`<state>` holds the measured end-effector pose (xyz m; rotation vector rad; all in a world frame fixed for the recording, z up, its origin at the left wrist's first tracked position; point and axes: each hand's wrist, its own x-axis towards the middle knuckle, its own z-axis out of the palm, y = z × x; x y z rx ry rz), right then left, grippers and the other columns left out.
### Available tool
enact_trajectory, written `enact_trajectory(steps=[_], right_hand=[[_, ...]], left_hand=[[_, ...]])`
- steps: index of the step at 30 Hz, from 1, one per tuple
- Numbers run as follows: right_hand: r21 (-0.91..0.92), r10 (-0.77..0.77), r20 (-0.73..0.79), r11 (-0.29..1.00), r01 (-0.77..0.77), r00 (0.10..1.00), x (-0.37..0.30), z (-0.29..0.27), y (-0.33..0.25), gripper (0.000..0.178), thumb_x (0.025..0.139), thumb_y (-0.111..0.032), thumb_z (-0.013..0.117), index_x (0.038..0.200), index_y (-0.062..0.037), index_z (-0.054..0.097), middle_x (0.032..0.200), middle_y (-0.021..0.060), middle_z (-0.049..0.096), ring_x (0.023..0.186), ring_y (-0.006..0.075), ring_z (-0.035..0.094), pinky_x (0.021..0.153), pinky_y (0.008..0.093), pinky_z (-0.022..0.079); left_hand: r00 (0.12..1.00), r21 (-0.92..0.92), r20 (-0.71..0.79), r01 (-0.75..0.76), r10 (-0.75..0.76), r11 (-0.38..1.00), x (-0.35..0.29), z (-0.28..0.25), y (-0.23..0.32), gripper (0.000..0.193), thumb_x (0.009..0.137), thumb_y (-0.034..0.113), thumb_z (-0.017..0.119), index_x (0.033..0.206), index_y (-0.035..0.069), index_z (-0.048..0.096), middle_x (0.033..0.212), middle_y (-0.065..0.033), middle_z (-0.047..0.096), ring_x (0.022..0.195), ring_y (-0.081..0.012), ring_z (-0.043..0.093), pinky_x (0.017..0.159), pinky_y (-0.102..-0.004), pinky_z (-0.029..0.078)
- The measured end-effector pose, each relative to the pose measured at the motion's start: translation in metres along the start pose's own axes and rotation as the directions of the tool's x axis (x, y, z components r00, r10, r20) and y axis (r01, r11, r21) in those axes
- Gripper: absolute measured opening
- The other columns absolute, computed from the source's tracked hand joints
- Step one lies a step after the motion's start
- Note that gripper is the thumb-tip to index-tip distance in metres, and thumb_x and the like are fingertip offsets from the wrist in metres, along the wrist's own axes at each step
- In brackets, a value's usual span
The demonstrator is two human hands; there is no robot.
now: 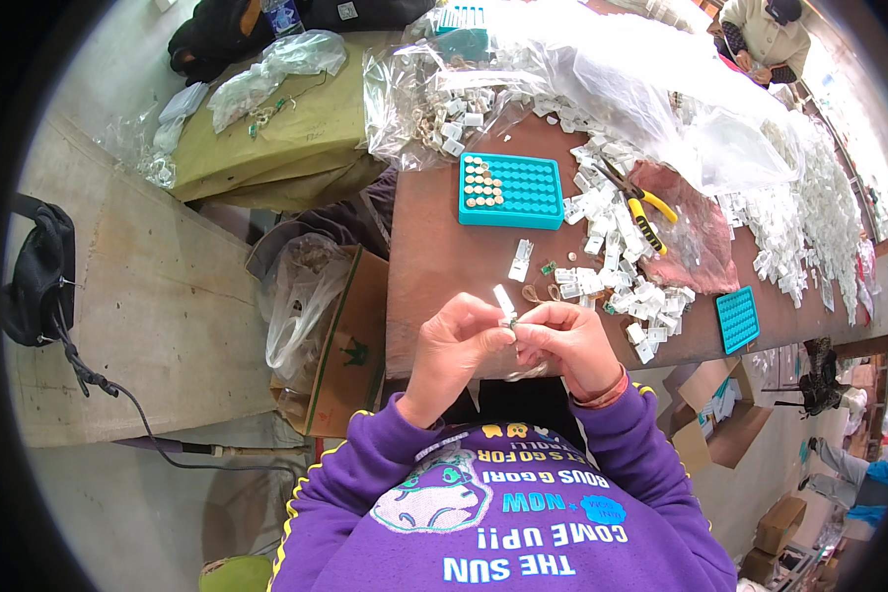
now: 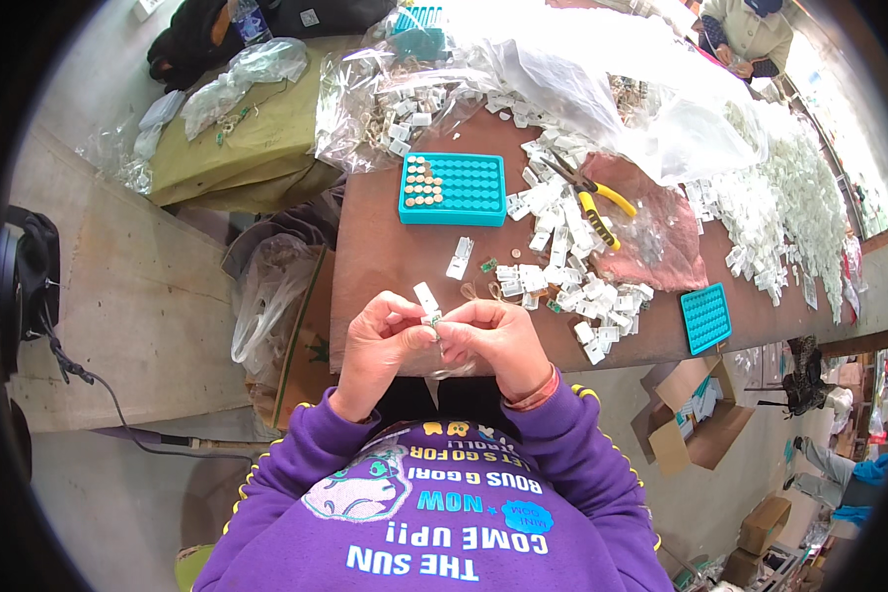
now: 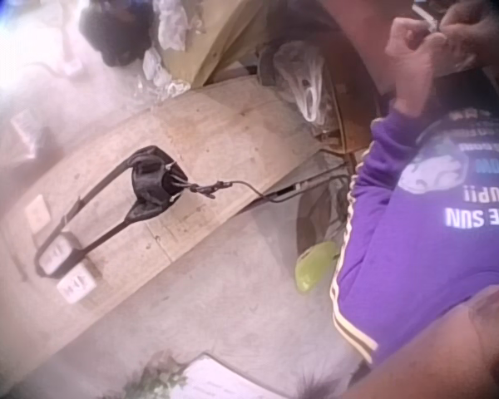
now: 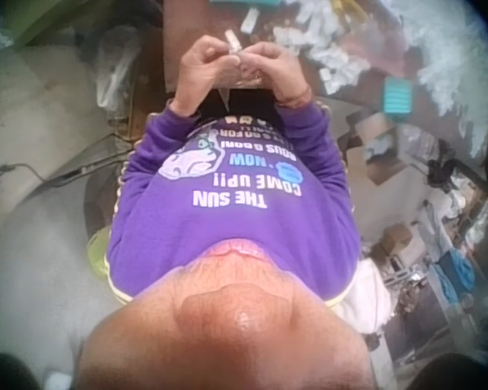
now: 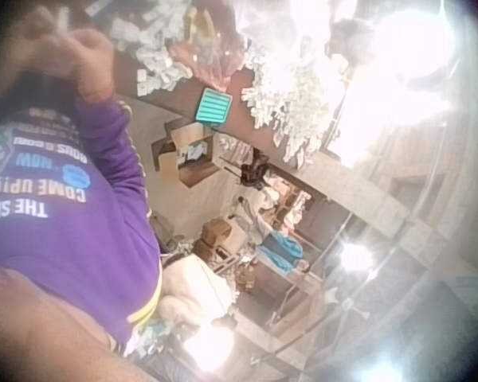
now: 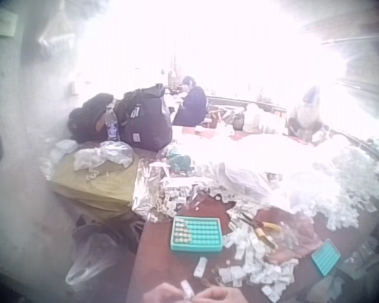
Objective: The person assembles small white plastic components by inserting tiny metallic pieces into them. They repeatedly pick up a component, insert a metallic piece, and place the assembled unit into a blue tray. The process is repetitive and focused on precise manual assembly.
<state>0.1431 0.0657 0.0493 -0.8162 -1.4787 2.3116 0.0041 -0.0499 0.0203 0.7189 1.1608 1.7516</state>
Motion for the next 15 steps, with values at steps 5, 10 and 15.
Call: enact_trajectory(steps=[5,10,15], right_hand=[[-0.045,0.064,0.072,0.997,-0.060,0.995,-0.012,0.000,-0.012,0.010,0.087,-0.006,0.068,0.090,0.0022,0.065,0.079,0.0089,0.069,0.070,0.0127,0.067,0.065,0.0225,0.053],[0.192,0.092,0.272,0.970,-0.147,0.958,-0.008,-0.002,0.003,0.017,0.085,-0.009,0.071,0.096,-0.0015,0.060,0.089,0.0048,0.065,0.076,0.0116,0.065,0.069,0.0254,0.056],[0.383,0.141,0.294,0.889,-0.252,0.945,-0.006,0.001,0.021,0.022,0.090,-0.022,0.067,0.100,-0.0043,0.057,0.092,0.0036,0.061,0.078,0.0136,0.065,0.073,0.0303,0.058]], left_hand=[[0.991,0.041,0.128,0.038,-0.043,0.998,-0.004,-0.005,0.017,0.019,0.083,-0.002,0.072,0.093,0.004,0.057,0.089,-0.0019,0.064,0.085,-0.0081,0.062,0.075,-0.0229,0.051],[0.946,-0.156,0.310,0.150,-0.096,0.976,-0.004,-0.003,0.026,0.020,0.083,-0.006,0.070,0.094,0.003,0.055,0.091,-0.0045,0.063,0.085,-0.0111,0.063,0.075,-0.0241,0.052],[0.966,-0.158,0.240,0.133,-0.093,0.978,-0.004,0.004,0.021,0.021,0.083,-0.008,0.068,0.093,0.005,0.053,0.095,-0.0050,0.061,0.086,-0.0114,0.062,0.077,-0.0253,0.052]])
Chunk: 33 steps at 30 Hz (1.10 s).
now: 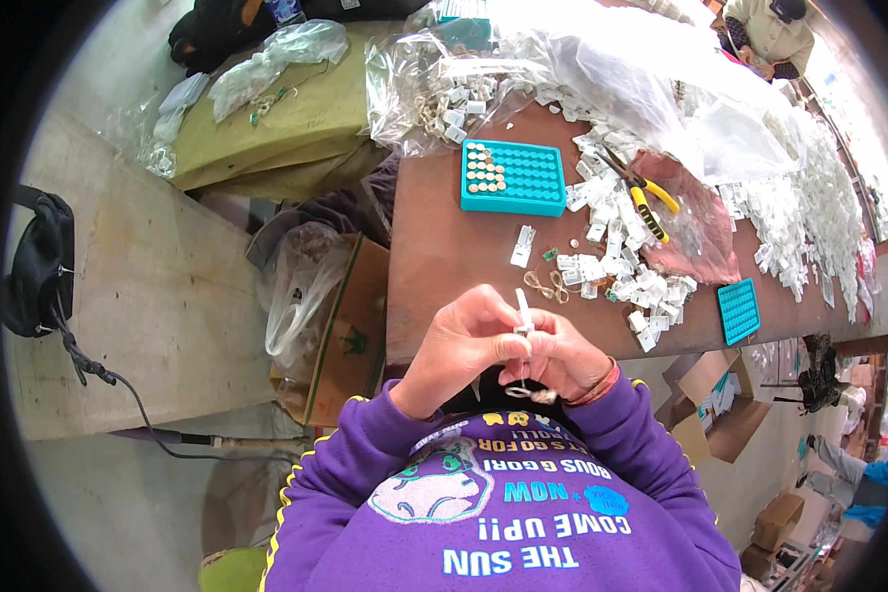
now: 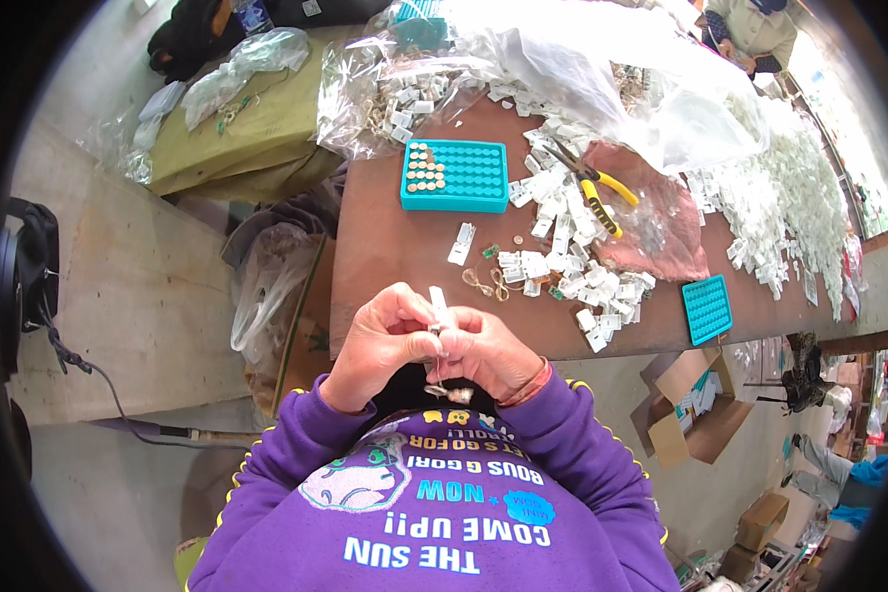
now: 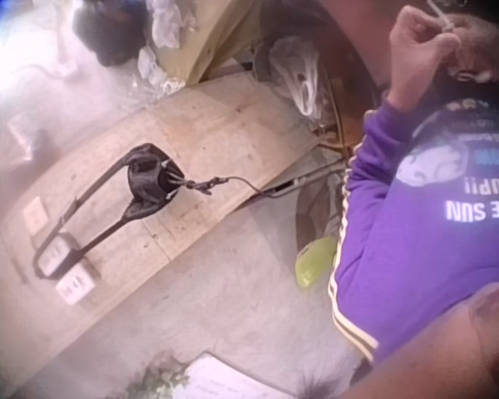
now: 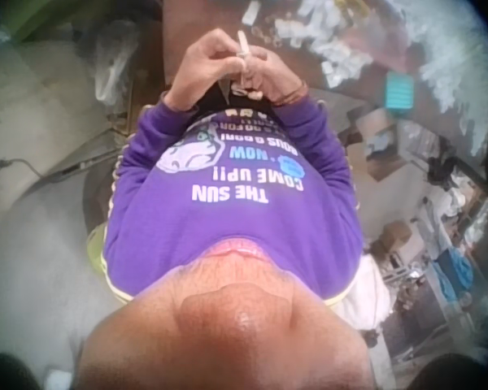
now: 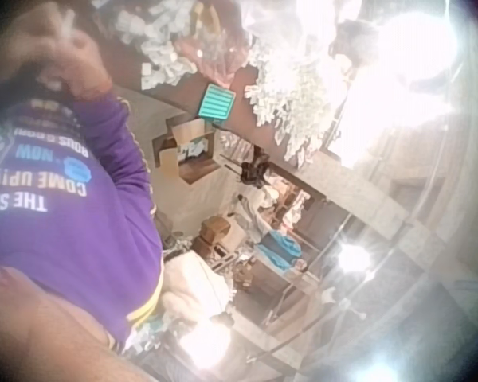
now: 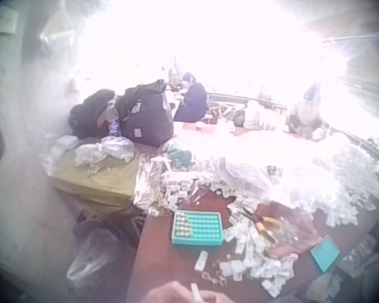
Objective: The person assembles small white plastic components by inserting tiny metallic pieces into them. They repeatedly pick up a component, insert a metallic piece, and place the assembled unit into a blue tray. The process is repetitive and focused on precise manual assembly.
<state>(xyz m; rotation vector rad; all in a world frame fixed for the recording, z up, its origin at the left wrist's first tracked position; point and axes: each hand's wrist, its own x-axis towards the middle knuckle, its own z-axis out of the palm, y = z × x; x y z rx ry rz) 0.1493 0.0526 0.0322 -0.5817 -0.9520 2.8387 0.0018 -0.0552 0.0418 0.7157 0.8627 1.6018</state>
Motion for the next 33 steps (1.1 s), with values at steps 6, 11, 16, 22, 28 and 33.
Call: enact_trajectory(steps=[6,11,16,22,28,33], right_hand=[[-0.553,-0.342,-0.157,0.808,0.205,0.926,-0.005,0.008,-0.017,0.020,0.094,-0.021,0.061,0.094,-0.0009,0.062,0.085,0.0034,0.065,0.075,0.0116,0.065,0.069,0.0243,0.054],[-0.829,-0.622,-0.059,0.466,0.309,0.781,-0.010,0.024,-0.008,0.011,0.085,-0.004,0.067,0.094,0.0030,0.066,0.086,0.0052,0.066,0.075,0.0101,0.063,0.067,0.0234,0.051],[-0.856,-0.656,-0.101,0.441,0.271,0.748,-0.005,0.029,-0.002,0.008,0.081,0.001,0.068,0.089,0.0027,0.066,0.079,0.0064,0.066,0.068,0.0093,0.063,0.062,0.0228,0.051],[-0.934,-0.746,-0.020,0.251,0.253,0.666,-0.002,0.031,0.001,0.005,0.079,0.002,0.066,0.083,0.0016,0.063,0.073,0.0044,0.064,0.064,0.0071,0.061,0.060,0.0228,0.050],[-0.867,-0.645,-0.116,0.437,0.240,0.755,-0.007,0.027,0.004,0.004,0.080,0.001,0.066,0.082,0.0020,0.062,0.068,0.0031,0.063,0.063,0.0059,0.060,0.059,0.0223,0.050],[-0.798,-0.619,-0.141,0.533,0.281,0.773,-0.006,0.026,0.002,0.004,0.084,0.000,0.065,0.083,0.0031,0.063,0.070,0.0021,0.064,0.065,0.0054,0.061,0.059,0.0213,0.049]], left_hand=[[0.910,0.219,-0.291,-0.236,0.294,0.947,0.008,0.006,-0.017,0.014,0.085,0.002,0.071,0.090,0.004,0.058,0.085,-0.0042,0.067,0.079,-0.0104,0.064,0.068,-0.0242,0.051],[0.836,0.643,-0.255,-0.229,0.486,0.731,0.008,0.006,-0.020,0.019,0.084,-0.001,0.072,0.089,0.002,0.054,0.087,-0.0061,0.066,0.082,-0.0116,0.065,0.072,-0.0238,0.053],[0.790,0.722,-0.165,-0.311,0.590,0.619,0.009,0.007,-0.021,0.020,0.081,-0.001,0.074,0.087,0.002,0.055,0.084,-0.0074,0.065,0.078,-0.0131,0.065,0.069,-0.0258,0.053],[0.759,0.789,-0.077,-0.350,0.646,0.505,0.009,0.005,-0.021,0.020,0.081,-0.002,0.074,0.087,0.002,0.055,0.084,-0.0076,0.065,0.077,-0.0128,0.064,0.069,-0.0260,0.053],[0.811,0.552,-0.327,-0.252,0.484,0.795,0.011,0.010,-0.024,0.016,0.082,0.004,0.074,0.086,0.003,0.059,0.080,-0.0065,0.066,0.072,-0.0114,0.064,0.065,-0.0255,0.052],[0.808,0.601,-0.284,-0.269,0.516,0.752,0.010,0.011,-0.023,0.017,0.082,0.005,0.075,0.086,0.003,0.059,0.080,-0.0063,0.066,0.072,-0.0118,0.065,0.065,-0.0255,0.052]])
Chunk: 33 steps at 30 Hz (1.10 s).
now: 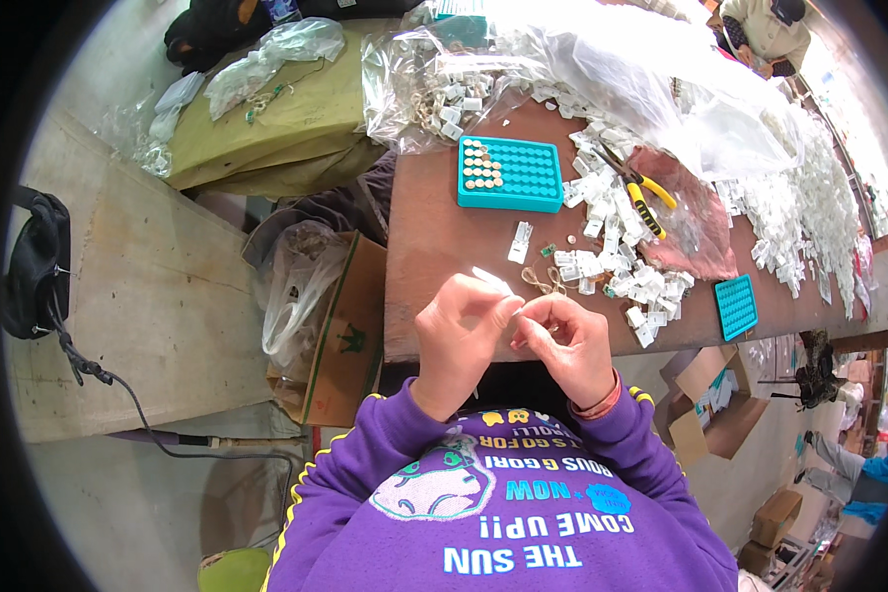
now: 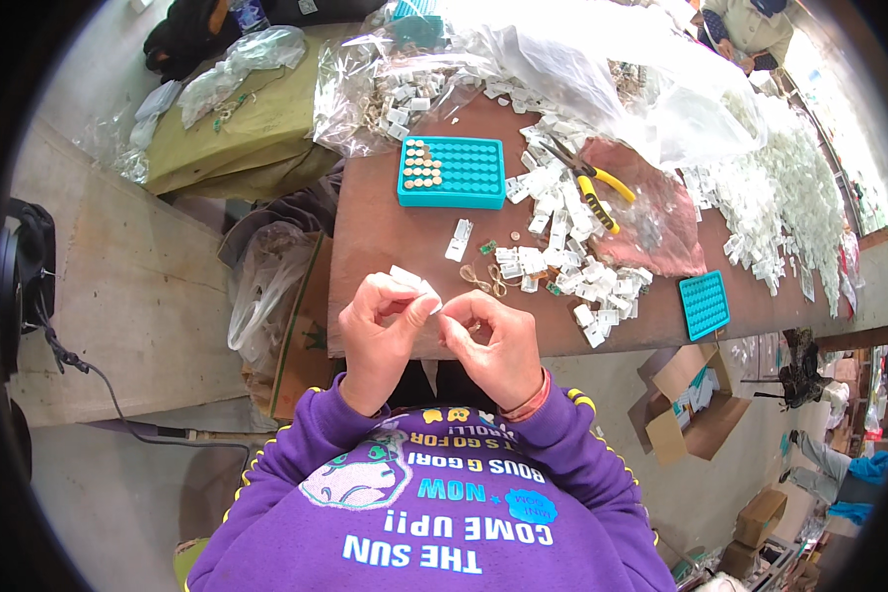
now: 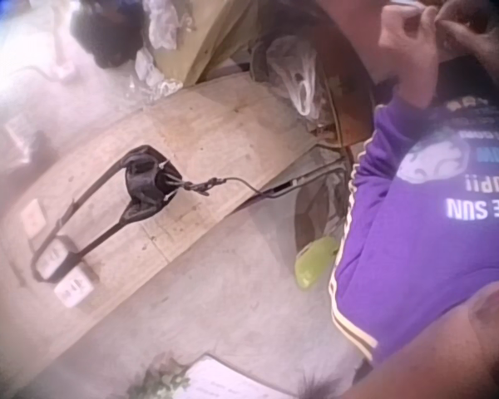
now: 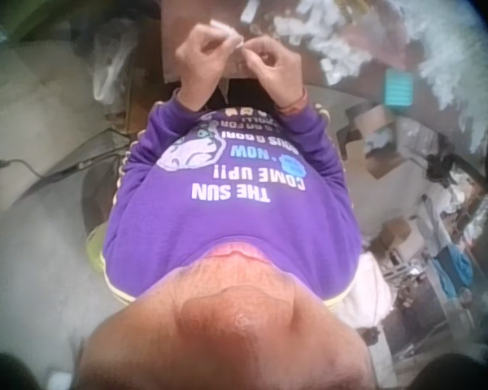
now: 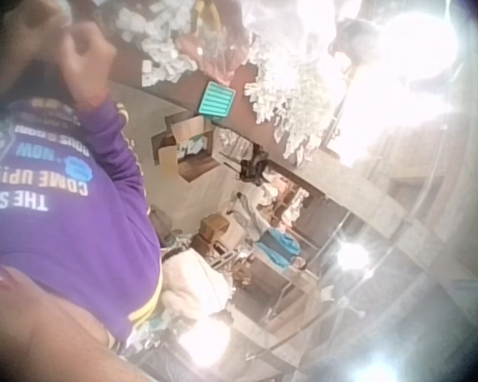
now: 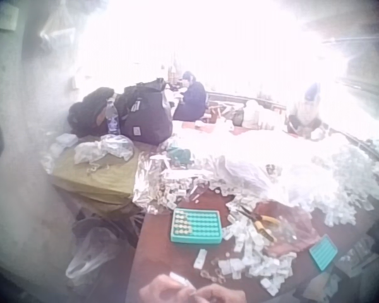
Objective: The person assembles small white plastic components by inserting tiny metallic pieces into them. They repeatedly pick up a component, insert a metallic piece, and place the assembled unit into a blue tray. The process is repetitive and focused on precise manual assembly.
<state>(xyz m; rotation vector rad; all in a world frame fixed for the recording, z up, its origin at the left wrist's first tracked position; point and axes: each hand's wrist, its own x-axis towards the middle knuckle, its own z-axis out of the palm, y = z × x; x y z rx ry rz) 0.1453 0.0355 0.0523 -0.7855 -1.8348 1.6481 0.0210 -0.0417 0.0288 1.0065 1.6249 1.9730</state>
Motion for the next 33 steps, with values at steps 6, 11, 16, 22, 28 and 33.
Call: enact_trajectory(steps=[6,11,16,22,28,33], right_hand=[[-0.295,-0.213,-0.050,0.936,0.189,0.976,0.001,0.005,-0.009,0.006,0.080,0.002,0.066,0.084,0.0003,0.062,0.071,0.0053,0.063,0.064,0.0111,0.064,0.058,0.0241,0.051],[-0.497,-0.372,-0.049,0.814,0.301,0.927,0.002,0.003,-0.014,0.012,0.076,0.004,0.067,0.084,-0.0010,0.061,0.072,0.0080,0.062,0.063,0.0159,0.065,0.059,0.0257,0.052],[-0.168,-0.095,-0.040,0.982,0.087,0.995,0.000,0.005,-0.012,0.008,0.081,0.002,0.067,0.085,0.0005,0.060,0.074,0.0087,0.065,0.066,0.0142,0.067,0.060,0.0255,0.051],[-0.267,-0.263,-0.080,0.935,0.234,0.961,0.007,0.013,-0.012,0.008,0.083,0.000,0.067,0.088,0.0008,0.061,0.075,0.0105,0.066,0.068,0.0169,0.067,0.062,0.0267,0.051],[-0.508,-0.397,-0.042,0.799,0.322,0.917,0.053,-0.011,-0.013,0.015,0.085,-0.014,0.068,0.098,-0.0050,0.067,0.085,0.0118,0.067,0.074,0.0249,0.068,0.065,0.0335,0.052],[-0.745,-0.486,0.009,0.579,0.330,0.874,0.124,-0.015,0.009,0.012,0.084,-0.012,0.066,0.095,-0.0076,0.069,0.086,0.0114,0.064,0.074,0.0288,0.065,0.066,0.0363,0.051]], left_hand=[[0.991,0.168,0.085,-0.113,0.100,0.979,0.000,-0.004,0.003,0.018,0.084,0.003,0.072,0.088,0.001,0.055,0.084,-0.0069,0.064,0.077,-0.0110,0.064,0.069,-0.0244,0.053],[0.987,0.179,0.119,-0.125,0.104,0.976,0.002,-0.008,0.005,0.018,0.085,0.002,0.071,0.090,0.002,0.054,0.084,-0.0062,0.064,0.079,-0.0113,0.064,0.071,-0.0239,0.053],[0.980,-0.401,0.074,0.201,-0.187,0.894,0.003,-0.002,0.002,0.013,0.087,0.001,0.068,0.090,0.005,0.055,0.086,-0.0031,0.063,0.080,-0.0111,0.063,0.073,-0.0252,0.051],[0.908,-0.720,0.239,0.403,-0.344,0.564,0.004,0.008,-0.004,0.016,0.098,0.022,0.056,0.097,0.007,0.052,0.096,-0.0078,0.065,0.093,-0.0159,0.063,0.083,-0.0307,0.049],[0.936,-0.801,0.152,0.306,-0.318,0.515,0.042,0.004,-0.027,0.014,0.100,0.019,0.052,0.105,0.007,0.049,0.099,-0.0078,0.062,0.096,-0.0175,0.063,0.083,-0.0292,0.050],[0.869,-0.780,0.040,0.336,-0.494,0.528,0.064,0.009,-0.055,0.013,0.101,0.020,0.049,0.106,0.007,0.049,0.094,-0.0059,0.059,0.070,-0.0070,0.053,0.062,-0.0187,0.044]])
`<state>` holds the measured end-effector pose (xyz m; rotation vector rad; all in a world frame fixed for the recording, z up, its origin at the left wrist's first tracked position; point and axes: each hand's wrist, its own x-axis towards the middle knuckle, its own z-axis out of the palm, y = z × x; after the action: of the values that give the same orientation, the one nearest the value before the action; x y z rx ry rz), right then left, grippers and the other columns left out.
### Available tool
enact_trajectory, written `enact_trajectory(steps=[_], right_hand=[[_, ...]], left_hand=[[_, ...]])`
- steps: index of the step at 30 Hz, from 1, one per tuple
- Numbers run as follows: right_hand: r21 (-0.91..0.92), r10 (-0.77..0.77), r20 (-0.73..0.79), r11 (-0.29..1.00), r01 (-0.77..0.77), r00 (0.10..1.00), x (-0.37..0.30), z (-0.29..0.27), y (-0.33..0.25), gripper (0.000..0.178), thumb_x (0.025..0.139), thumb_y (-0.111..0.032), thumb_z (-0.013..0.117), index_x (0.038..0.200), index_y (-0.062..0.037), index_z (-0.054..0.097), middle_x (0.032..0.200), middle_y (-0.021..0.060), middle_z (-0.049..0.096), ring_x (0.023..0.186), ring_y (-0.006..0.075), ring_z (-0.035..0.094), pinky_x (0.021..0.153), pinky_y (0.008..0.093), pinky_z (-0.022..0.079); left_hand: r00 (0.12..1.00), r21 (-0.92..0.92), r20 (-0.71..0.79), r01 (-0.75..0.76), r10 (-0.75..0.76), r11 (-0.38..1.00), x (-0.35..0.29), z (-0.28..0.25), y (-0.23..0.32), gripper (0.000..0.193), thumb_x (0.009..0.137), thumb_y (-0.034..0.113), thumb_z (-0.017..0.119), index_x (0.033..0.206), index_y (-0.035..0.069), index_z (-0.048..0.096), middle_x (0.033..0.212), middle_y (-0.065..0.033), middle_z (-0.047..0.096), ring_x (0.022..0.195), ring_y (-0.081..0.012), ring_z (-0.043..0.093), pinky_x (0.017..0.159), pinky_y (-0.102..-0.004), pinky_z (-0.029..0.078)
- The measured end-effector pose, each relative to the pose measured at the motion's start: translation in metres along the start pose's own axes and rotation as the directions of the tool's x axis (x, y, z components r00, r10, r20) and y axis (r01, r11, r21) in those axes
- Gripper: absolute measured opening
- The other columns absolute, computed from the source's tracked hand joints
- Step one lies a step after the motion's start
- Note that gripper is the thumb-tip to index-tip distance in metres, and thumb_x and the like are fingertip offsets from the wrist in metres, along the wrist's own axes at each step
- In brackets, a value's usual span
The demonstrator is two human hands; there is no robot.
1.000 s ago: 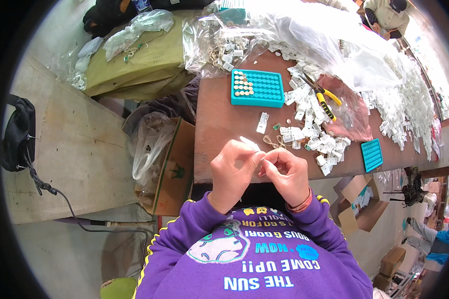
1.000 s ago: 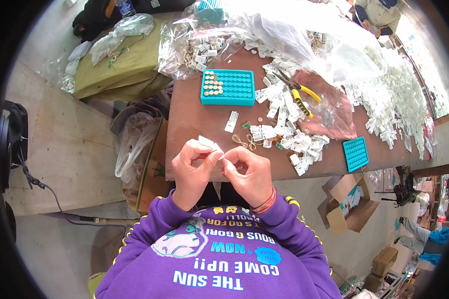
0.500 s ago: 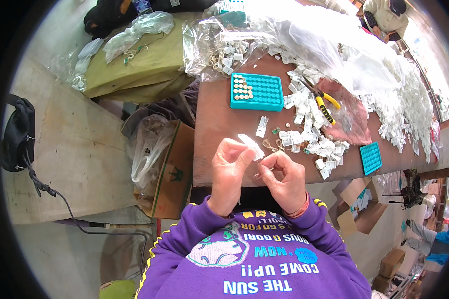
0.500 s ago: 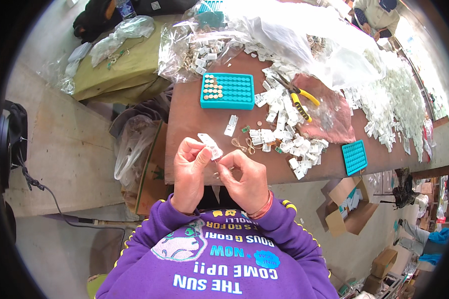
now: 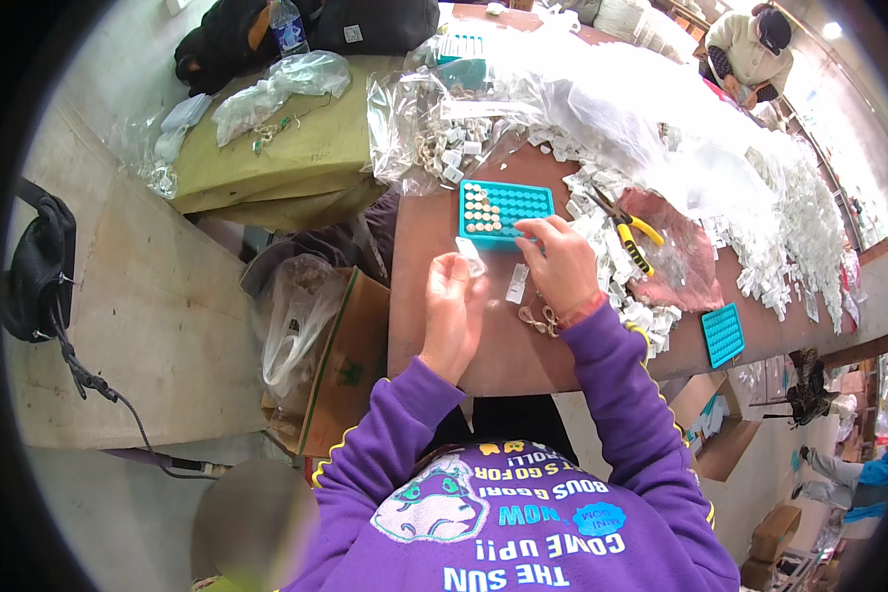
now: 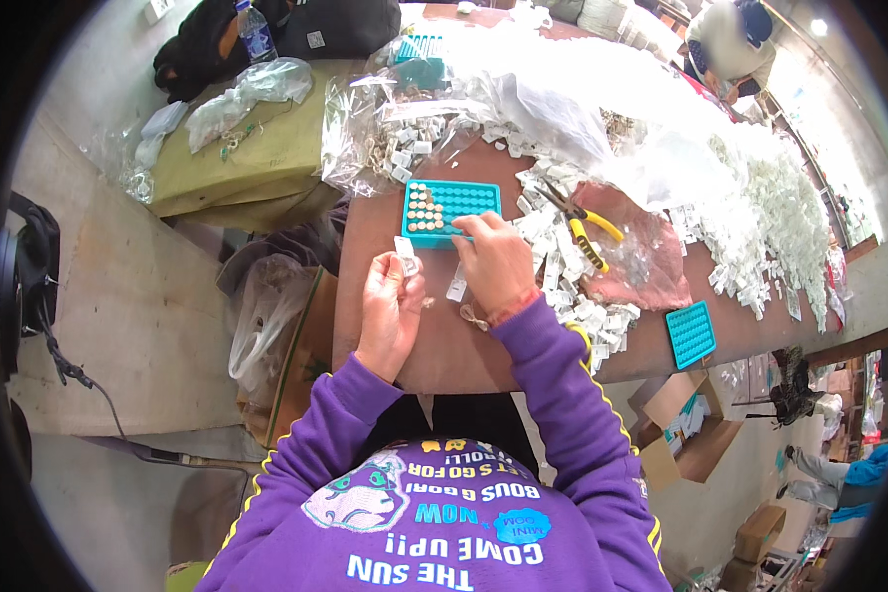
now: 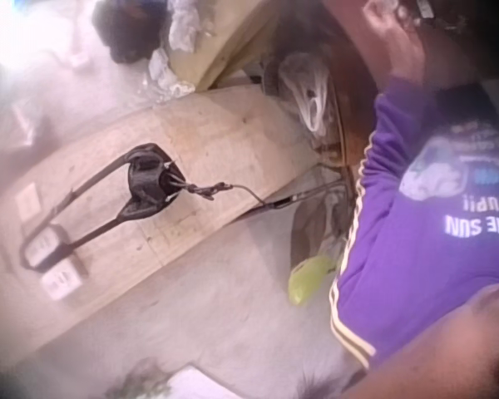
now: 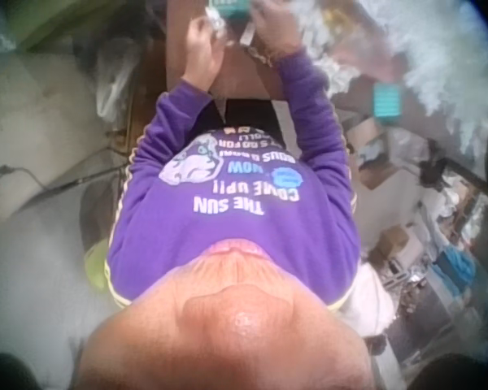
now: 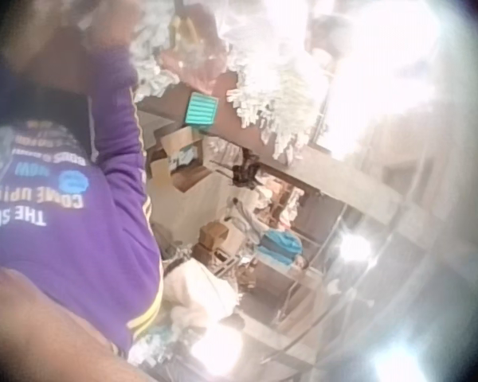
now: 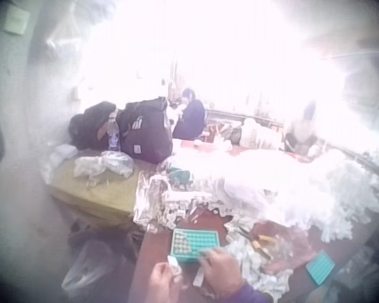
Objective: The person assembles small white plastic components by inserting tiny metallic pieces into them. They repeatedly pick up a component, insert a metallic piece, and place the assembled unit into a blue tray. The process is repetitive and focused on precise manual assembly.
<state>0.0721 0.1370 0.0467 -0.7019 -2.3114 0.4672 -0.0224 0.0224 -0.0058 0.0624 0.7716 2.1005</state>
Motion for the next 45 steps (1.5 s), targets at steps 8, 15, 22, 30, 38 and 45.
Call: enact_trajectory(steps=[8,15,22,30,38,45], right_hand=[[-0.134,0.059,0.076,0.990,-0.048,0.995,0.027,0.040,0.014,0.018,0.079,-0.023,0.072,0.079,-0.0068,0.064,0.084,0.0110,0.062,0.080,0.0314,0.063,0.070,0.0417,0.051],[-0.061,0.114,0.111,0.992,-0.108,0.987,0.027,0.039,0.016,0.019,0.076,-0.021,0.074,0.078,-0.0065,0.061,0.085,0.0109,0.062,0.083,0.0310,0.063,0.071,0.0415,0.050],[0.126,0.061,0.016,0.990,-0.063,0.998,0.044,0.040,0.030,0.008,0.075,-0.011,0.068,0.079,-0.0050,0.064,0.076,0.0115,0.066,0.072,0.0305,0.065,0.068,0.0396,0.052],[-0.079,-0.151,0.151,0.983,0.164,0.977,0.066,0.060,0.047,0.006,0.072,-0.011,0.070,0.077,-0.0082,0.070,0.077,0.0124,0.065,0.076,0.0320,0.065,0.071,0.0403,0.052],[0.039,-0.056,0.165,0.998,0.050,0.985,0.065,0.039,0.028,0.003,0.072,-0.003,0.066,0.073,-0.0036,0.064,0.079,0.0152,0.064,0.078,0.0338,0.064,0.071,0.0420,0.052],[0.382,-0.192,0.152,0.916,0.122,0.970,0.012,-0.004,-0.018,0.006,0.078,-0.007,0.069,0.078,-0.0047,0.063,0.077,0.0098,0.062,0.067,0.0271,0.064,0.061,0.0351,0.051]], left_hand=[[0.996,-0.034,0.073,0.048,-0.046,0.998,0.004,-0.006,0.004,0.015,0.101,0.023,0.050,0.104,0.008,0.050,0.093,-0.0046,0.058,0.058,-0.0017,0.040,0.049,-0.0157,0.035],[0.998,-0.147,0.058,0.045,-0.037,0.988,0.007,-0.006,0.001,0.015,0.098,0.017,0.055,0.106,0.006,0.051,0.095,-0.0093,0.059,0.071,-0.0083,0.053,0.057,-0.0159,0.045],[0.983,-0.219,0.184,0.053,-0.013,0.974,0.011,-0.017,-0.002,0.019,0.095,0.011,0.060,0.112,0.006,0.052,0.099,-0.0074,0.061,0.083,-0.0119,0.060,0.072,-0.0198,0.051],[0.980,-0.159,0.198,0.051,-0.019,0.986,0.010,-0.019,0.001,0.021,0.098,0.014,0.055,0.116,0.004,0.051,0.099,-0.0106,0.062,0.081,-0.0124,0.059,0.069,-0.0204,0.050],[0.974,-0.163,0.217,0.097,-0.060,0.982,0.010,-0.018,0.003,0.020,0.098,0.015,0.054,0.114,0.002,0.052,0.096,-0.0115,0.062,0.080,-0.0134,0.061,0.070,-0.0205,0.054],[0.981,-0.086,0.187,0.062,-0.045,0.994,0.005,-0.014,0.003,0.019,0.098,0.013,0.055,0.113,0.002,0.054,0.099,-0.0071,0.063,0.083,-0.0119,0.061,0.075,-0.0218,0.054]])
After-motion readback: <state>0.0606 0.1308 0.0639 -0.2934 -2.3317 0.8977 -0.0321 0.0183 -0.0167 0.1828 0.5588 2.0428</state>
